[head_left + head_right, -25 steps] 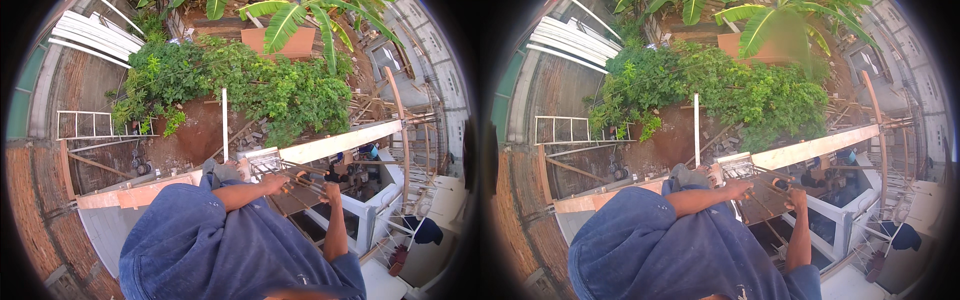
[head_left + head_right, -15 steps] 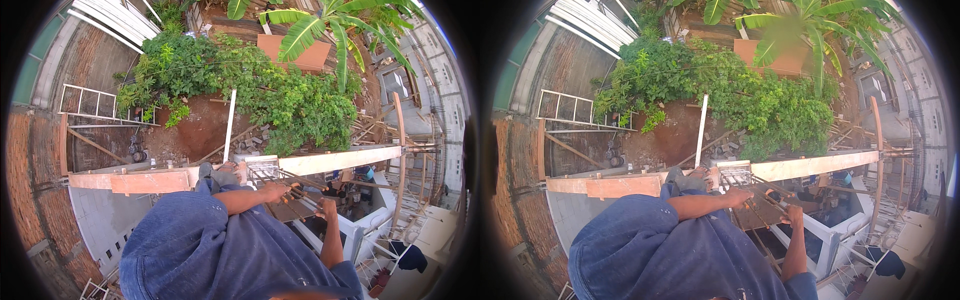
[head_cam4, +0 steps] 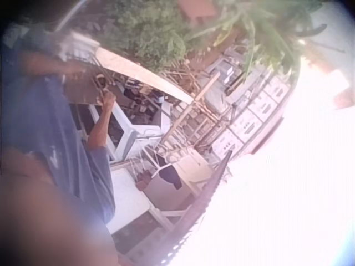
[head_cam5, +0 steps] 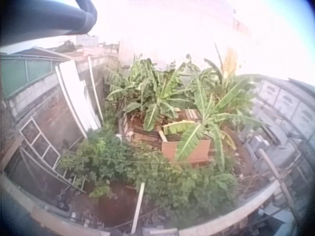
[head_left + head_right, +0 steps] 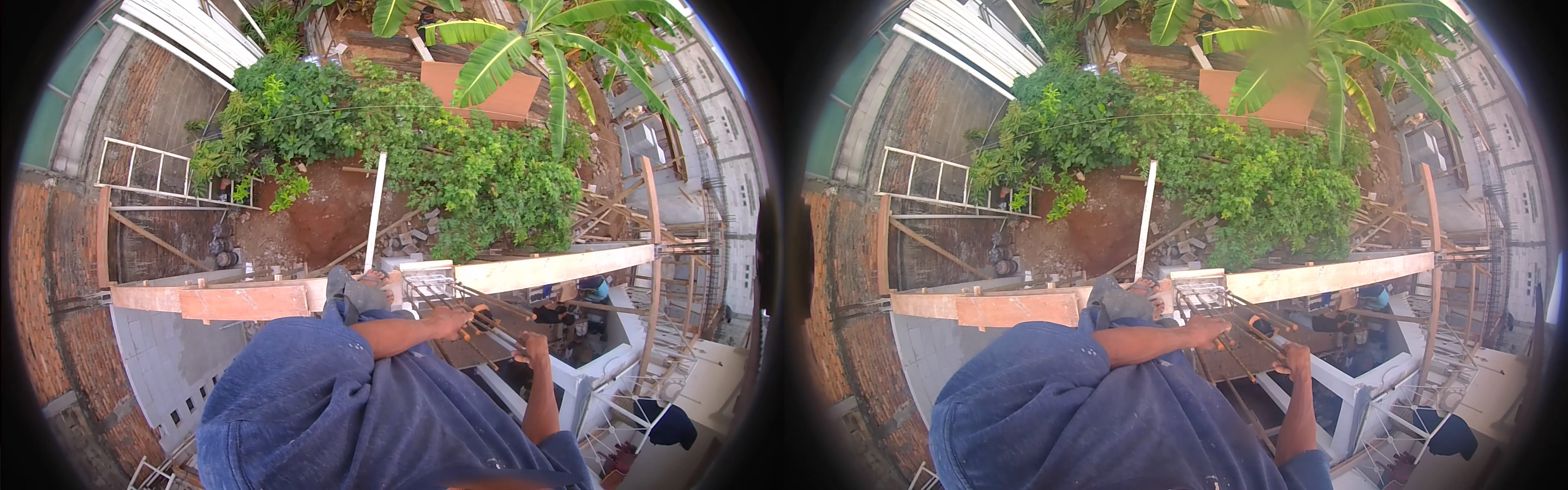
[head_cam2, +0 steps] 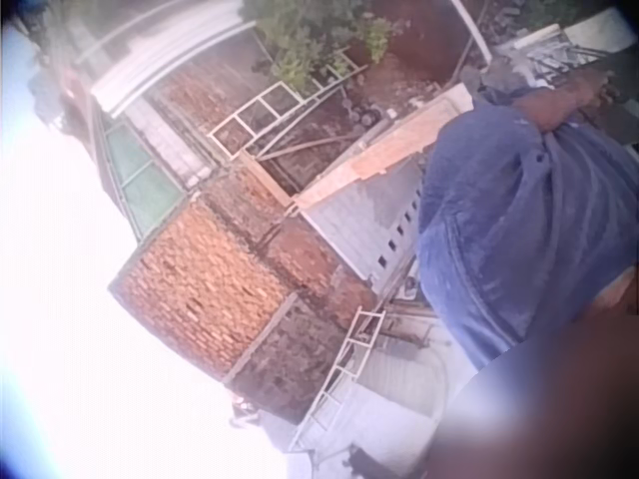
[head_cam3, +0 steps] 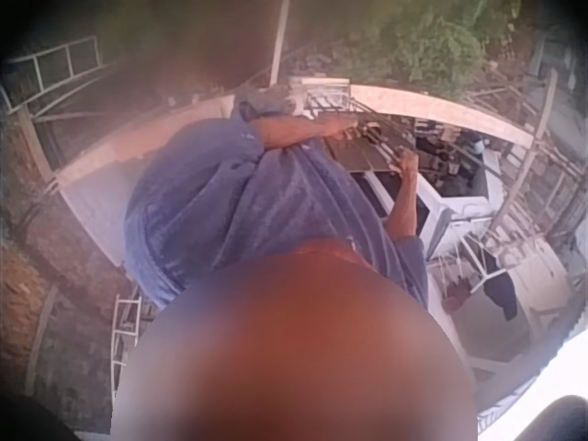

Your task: The person positions and secures wooden planks onto a metal scaffolding structure at a construction site. They lift the planks into place, adjust their alignment, and then use metal rods to fasten them to the scaffolding frame.

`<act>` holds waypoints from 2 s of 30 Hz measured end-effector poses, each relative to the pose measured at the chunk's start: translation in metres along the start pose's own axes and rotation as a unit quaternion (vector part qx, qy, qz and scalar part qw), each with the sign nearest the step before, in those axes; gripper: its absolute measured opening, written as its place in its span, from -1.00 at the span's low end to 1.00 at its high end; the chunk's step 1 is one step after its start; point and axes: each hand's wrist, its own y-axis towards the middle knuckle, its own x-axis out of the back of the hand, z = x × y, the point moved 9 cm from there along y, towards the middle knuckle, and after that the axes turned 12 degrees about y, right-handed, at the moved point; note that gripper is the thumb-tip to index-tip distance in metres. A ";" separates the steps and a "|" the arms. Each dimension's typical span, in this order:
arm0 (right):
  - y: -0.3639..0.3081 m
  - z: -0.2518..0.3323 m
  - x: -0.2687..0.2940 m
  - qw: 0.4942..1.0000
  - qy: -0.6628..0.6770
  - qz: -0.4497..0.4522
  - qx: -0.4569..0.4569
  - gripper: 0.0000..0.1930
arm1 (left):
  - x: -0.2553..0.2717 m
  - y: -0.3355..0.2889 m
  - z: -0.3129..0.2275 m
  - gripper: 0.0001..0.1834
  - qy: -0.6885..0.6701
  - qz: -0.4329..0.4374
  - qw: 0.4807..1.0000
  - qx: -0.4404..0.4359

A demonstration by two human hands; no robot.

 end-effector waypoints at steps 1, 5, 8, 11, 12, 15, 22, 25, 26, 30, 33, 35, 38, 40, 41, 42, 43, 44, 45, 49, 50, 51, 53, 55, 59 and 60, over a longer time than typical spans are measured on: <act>0.001 0.000 0.000 1.000 0.000 0.002 0.002 -0.78 | -0.001 0.001 0.000 -0.47 0.003 0.002 1.000 -0.001; 0.011 -0.010 0.005 1.000 -0.009 -0.001 -0.008 -0.78 | -0.003 0.001 0.001 -0.47 0.062 0.014 0.998 0.006; 0.015 -0.005 0.000 0.995 -0.073 0.033 0.055 -0.76 | -0.004 0.001 0.000 -0.47 0.060 0.026 0.998 0.006; 0.014 -0.010 0.005 0.999 -0.048 0.012 0.021 -0.75 | -0.002 -0.001 -0.001 -0.48 0.054 0.022 0.998 0.008; 0.013 -0.013 0.007 1.000 -0.019 -0.004 -0.003 -0.74 | -0.002 -0.001 -0.001 -0.48 0.024 0.025 0.999 0.015; 0.008 -0.010 0.004 1.000 -0.003 0.000 -0.019 -0.74 | 0.000 -0.002 -0.002 -0.50 0.027 0.019 0.999 0.021; 0.006 -0.008 0.003 1.000 -0.020 0.004 -0.011 -0.71 | 0.002 -0.002 -0.004 -0.51 0.022 0.019 1.000 0.011; 0.008 -0.009 0.004 1.000 -0.023 0.011 -0.012 -0.70 | 0.001 -0.003 -0.005 -0.50 0.026 0.015 1.000 0.009; 0.008 -0.010 0.005 1.000 -0.026 0.007 -0.012 -0.70 | -0.001 -0.003 -0.005 -0.50 0.044 0.020 0.999 0.010; 0.008 -0.009 0.005 0.999 -0.034 0.010 -0.026 -0.69 | 0.000 -0.003 -0.005 -0.48 0.027 0.020 0.999 0.028; 0.005 -0.008 0.006 0.999 -0.034 -0.005 -0.033 -0.68 | 0.001 -0.005 -0.006 -0.48 0.010 0.029 0.999 0.032; 0.003 -0.008 0.006 0.999 -0.025 -0.005 -0.034 -0.67 | 0.002 -0.006 -0.007 -0.50 0.015 0.029 0.999 0.028; 0.003 -0.010 0.010 0.999 -0.010 -0.028 -0.033 -0.69 | 0.001 -0.006 -0.008 -0.48 0.011 0.031 0.999 0.038; 0.006 -0.012 0.014 0.999 -0.005 -0.041 -0.029 -0.71 | 0.003 -0.005 -0.010 -0.48 0.016 0.012 0.999 0.030; 0.009 -0.013 0.016 0.999 -0.016 -0.040 -0.025 -0.73 | 0.003 -0.006 -0.010 -0.49 0.023 0.000 0.999 0.037; 0.013 -0.016 0.017 0.999 -0.011 -0.037 -0.038 -0.74 | 0.004 -0.005 -0.011 -0.48 0.014 -0.010 0.999 0.031; 0.017 -0.019 0.018 0.998 -0.016 -0.032 -0.051 -0.75 | 0.005 -0.005 -0.011 -0.47 0.006 -0.018 0.999 0.028; 0.021 -0.020 0.020 0.997 -0.038 -0.030 -0.053 -0.69 | 0.004 -0.005 -0.011 -0.46 0.008 -0.024 0.999 0.033; 0.026 -0.021 0.022 0.996 -0.057 -0.032 -0.053 -0.64 | 0.004 -0.003 -0.011 -0.45 0.010 -0.028 0.999 0.036; 0.040 -0.032 0.031 0.994 -0.050 -0.036 -0.089 -0.62 | -0.004 0.007 -0.009 -0.44 0.032 -0.033 0.998 0.033; 0.041 -0.034 0.035 0.993 -0.044 -0.046 -0.095 -0.62 | -0.008 0.009 -0.007 -0.44 0.025 -0.031 0.999 0.036; 0.043 -0.035 0.035 0.993 -0.045 -0.042 -0.099 -0.62 | -0.011 0.012 -0.005 -0.44 0.017 -0.030 0.999 0.040; 0.044 -0.037 0.036 0.992 -0.054 -0.034 -0.108 -0.62 | -0.018 0.017 -0.004 -0.43 0.012 -0.028 0.999 0.029; 0.046 -0.037 0.035 0.992 -0.051 -0.035 -0.114 -0.66 | -0.020 0.019 -0.001 -0.42 0.015 -0.026 0.999 0.027; 0.048 -0.034 0.030 0.992 -0.075 0.002 -0.105 -0.65 | -0.014 0.015 -0.002 -0.41 0.016 -0.024 0.999 0.029; 0.048 -0.033 0.028 0.992 -0.079 0.009 -0.099 -0.65 | -0.012 0.014 -0.007 -0.41 0.016 -0.013 0.999 0.026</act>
